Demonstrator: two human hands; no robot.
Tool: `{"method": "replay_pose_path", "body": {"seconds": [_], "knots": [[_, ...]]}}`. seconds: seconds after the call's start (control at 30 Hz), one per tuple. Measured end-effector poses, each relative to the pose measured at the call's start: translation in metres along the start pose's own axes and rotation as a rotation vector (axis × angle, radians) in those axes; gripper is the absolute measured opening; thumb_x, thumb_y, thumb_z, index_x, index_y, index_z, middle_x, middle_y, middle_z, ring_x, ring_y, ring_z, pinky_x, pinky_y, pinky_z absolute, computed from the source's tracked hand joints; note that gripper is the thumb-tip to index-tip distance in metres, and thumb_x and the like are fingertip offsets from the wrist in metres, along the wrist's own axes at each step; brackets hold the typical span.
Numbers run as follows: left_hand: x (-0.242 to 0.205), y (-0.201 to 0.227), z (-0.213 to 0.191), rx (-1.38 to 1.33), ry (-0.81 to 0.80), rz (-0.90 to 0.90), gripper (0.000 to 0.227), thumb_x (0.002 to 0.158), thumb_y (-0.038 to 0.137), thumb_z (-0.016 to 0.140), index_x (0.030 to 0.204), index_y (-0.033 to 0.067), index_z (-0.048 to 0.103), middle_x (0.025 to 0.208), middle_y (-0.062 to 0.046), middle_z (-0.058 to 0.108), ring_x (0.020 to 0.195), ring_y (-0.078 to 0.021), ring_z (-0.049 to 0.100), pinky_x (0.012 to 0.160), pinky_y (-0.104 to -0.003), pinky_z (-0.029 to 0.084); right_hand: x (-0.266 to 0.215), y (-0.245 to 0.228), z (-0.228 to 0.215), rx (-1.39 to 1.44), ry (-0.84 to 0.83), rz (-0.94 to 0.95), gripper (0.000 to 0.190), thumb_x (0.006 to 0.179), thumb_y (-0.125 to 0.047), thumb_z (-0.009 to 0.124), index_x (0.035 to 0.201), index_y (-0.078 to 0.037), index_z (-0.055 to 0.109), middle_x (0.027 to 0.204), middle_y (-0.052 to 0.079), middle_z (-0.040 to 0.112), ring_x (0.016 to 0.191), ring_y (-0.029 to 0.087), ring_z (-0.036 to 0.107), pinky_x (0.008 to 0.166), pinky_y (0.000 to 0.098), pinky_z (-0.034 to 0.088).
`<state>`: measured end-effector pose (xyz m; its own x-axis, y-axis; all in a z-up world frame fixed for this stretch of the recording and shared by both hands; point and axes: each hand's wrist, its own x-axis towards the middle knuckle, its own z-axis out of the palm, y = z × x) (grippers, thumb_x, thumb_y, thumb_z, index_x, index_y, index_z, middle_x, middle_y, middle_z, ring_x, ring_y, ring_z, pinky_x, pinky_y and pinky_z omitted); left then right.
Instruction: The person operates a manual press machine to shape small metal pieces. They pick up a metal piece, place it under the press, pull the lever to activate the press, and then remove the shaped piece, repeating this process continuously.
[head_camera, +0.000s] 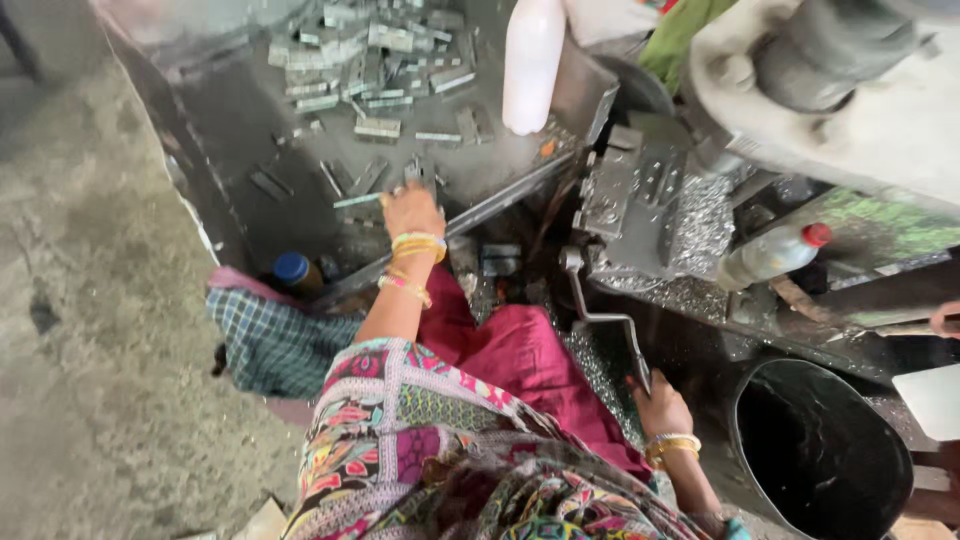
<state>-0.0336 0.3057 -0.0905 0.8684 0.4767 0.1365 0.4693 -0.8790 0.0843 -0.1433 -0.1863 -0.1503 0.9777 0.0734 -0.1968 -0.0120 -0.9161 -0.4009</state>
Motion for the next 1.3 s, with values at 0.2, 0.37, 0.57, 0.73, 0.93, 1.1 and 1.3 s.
{"method": "replay_pose_path", "body": {"seconds": [0.2,0.37,0.57,0.73,0.93,1.1,1.3], "knots": [[-0.023,-0.022,-0.045,-0.762,0.317,-0.126,0.041,0.075,0.006,0.079,0.115,0.0019,0.068,0.106,-0.021,0.072,0.103,-0.0396,0.067,0.093,-0.046,0.052,-0.028,-0.073,-0.097,-0.256,0.313,-0.086,0.044,0.09,-0.039,0.068,0.118,-0.006,0.059,0.109,0.024,0.069,0.101,0.044,0.068,0.083,0.0516,0.053],[-0.074,0.029,-0.09,-0.954,0.513,0.213,0.054,0.077,-0.001,0.077,0.129,-0.0028,0.062,0.113,-0.027,0.071,0.105,-0.0437,0.066,0.089,-0.046,0.052,-0.009,-0.15,-0.111,0.245,0.34,-0.437,0.039,0.095,-0.032,0.07,0.122,-0.004,0.064,0.115,0.02,0.07,0.106,0.042,0.066,0.086,0.0461,0.053],[-0.139,0.119,-0.098,-1.597,-0.192,0.323,0.048,0.082,0.001,0.076,0.129,-0.0026,0.064,0.118,-0.01,0.075,0.105,-0.0157,0.072,0.086,-0.03,0.06,0.027,-0.164,-0.058,0.849,-0.101,-0.396,0.026,0.104,-0.017,0.073,0.114,0.006,0.077,0.097,0.019,0.075,0.078,0.014,0.066,0.076,0.0358,0.052],[-0.167,0.126,-0.086,-1.78,-0.553,0.271,0.045,0.086,0.003,0.08,0.128,-0.0041,0.065,0.111,-0.008,0.073,0.097,-0.0139,0.069,0.085,-0.031,0.059,0.017,-0.136,-0.066,1.365,-0.314,-0.226,0.024,0.098,-0.012,0.07,0.112,0.007,0.072,0.095,0.01,0.077,0.081,0.015,0.072,0.073,0.0334,0.059],[-0.13,0.171,-0.058,-1.794,-0.627,0.178,0.042,0.082,0.005,0.08,0.122,-0.0022,0.069,0.105,-0.008,0.077,0.092,-0.0209,0.073,0.083,-0.035,0.06,0.018,-0.138,-0.144,0.719,-0.12,-0.356,0.035,0.094,-0.024,0.07,0.122,-0.002,0.068,0.094,0.018,0.076,0.083,0.03,0.074,0.075,0.045,0.058],[-0.093,0.26,-0.036,-0.92,0.012,0.327,0.031,0.085,0.002,0.071,0.116,0.0032,0.074,0.114,-0.017,0.076,0.109,-0.0383,0.071,0.094,-0.043,0.056,0.01,-0.117,-0.185,-0.361,0.368,-0.303,0.036,0.089,-0.043,0.07,0.101,-0.009,0.069,0.093,0.018,0.075,0.091,0.04,0.073,0.077,0.0531,0.055],[-0.132,0.262,-0.047,-0.388,0.079,0.545,0.047,0.088,0.038,0.067,0.113,-0.001,0.073,0.152,-0.013,0.055,0.136,-0.0352,0.044,0.096,-0.051,0.039,-0.009,-0.084,-0.143,-0.354,-0.088,-0.063,0.037,0.098,-0.039,0.056,0.122,-0.01,0.055,0.092,0.021,0.075,0.091,0.043,0.072,0.081,0.0546,0.055]]}}
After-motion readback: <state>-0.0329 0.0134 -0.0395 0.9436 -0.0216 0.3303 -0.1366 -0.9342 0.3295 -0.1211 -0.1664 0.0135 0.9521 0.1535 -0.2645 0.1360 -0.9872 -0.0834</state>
